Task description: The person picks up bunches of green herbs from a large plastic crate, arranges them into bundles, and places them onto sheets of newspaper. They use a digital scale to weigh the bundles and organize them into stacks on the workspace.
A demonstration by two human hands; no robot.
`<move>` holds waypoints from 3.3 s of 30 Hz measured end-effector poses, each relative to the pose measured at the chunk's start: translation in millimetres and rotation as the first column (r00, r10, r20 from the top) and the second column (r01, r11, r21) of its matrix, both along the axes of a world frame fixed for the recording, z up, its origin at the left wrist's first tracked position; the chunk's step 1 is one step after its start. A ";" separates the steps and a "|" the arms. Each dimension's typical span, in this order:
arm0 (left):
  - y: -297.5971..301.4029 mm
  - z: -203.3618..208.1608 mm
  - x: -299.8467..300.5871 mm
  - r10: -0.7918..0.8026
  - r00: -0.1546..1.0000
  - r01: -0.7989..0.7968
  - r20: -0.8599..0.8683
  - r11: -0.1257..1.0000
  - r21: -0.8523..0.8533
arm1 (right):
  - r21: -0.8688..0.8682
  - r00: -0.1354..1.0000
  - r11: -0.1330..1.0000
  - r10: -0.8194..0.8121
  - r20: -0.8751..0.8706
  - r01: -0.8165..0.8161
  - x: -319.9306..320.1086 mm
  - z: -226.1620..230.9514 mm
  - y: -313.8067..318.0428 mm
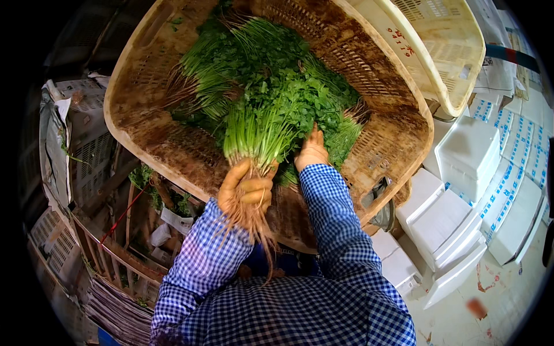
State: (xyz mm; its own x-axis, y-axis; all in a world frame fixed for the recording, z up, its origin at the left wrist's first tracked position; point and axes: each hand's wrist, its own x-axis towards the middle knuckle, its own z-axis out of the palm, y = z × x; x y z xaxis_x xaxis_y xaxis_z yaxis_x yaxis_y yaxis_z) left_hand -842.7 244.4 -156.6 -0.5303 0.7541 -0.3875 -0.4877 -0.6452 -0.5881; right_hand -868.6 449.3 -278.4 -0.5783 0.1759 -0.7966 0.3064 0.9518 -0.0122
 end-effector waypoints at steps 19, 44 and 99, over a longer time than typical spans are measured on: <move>-338.2 164.0 348.6 0.381 0.833 -0.430 -0.401 -0.009 -0.903 | -0.384 0.746 0.915 -0.171 -0.644 -0.122 50.6 28.1 33.2; -294.8 80.7 345.0 0.587 0.659 -0.308 -0.470 -0.359 -0.881 | -0.889 0.981 0.419 0.031 -0.189 -0.185 233.0 282.5 -531.3; -290.2 142.2 356.5 0.387 0.831 -0.305 -0.399 -0.283 -0.909 | -0.185 0.126 -0.432 0.161 -0.979 -0.883 140.5 370.1 -507.7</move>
State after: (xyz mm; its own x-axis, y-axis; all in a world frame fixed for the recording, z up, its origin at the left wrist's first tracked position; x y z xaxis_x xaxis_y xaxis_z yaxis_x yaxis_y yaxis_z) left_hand -486.2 -45.8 -14.4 -0.4908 -0.7586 -0.4286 0.0645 -0.5221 0.8504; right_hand -728.1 -58.4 91.7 0.1325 -0.8758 0.4642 -0.7960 -0.3731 -0.4766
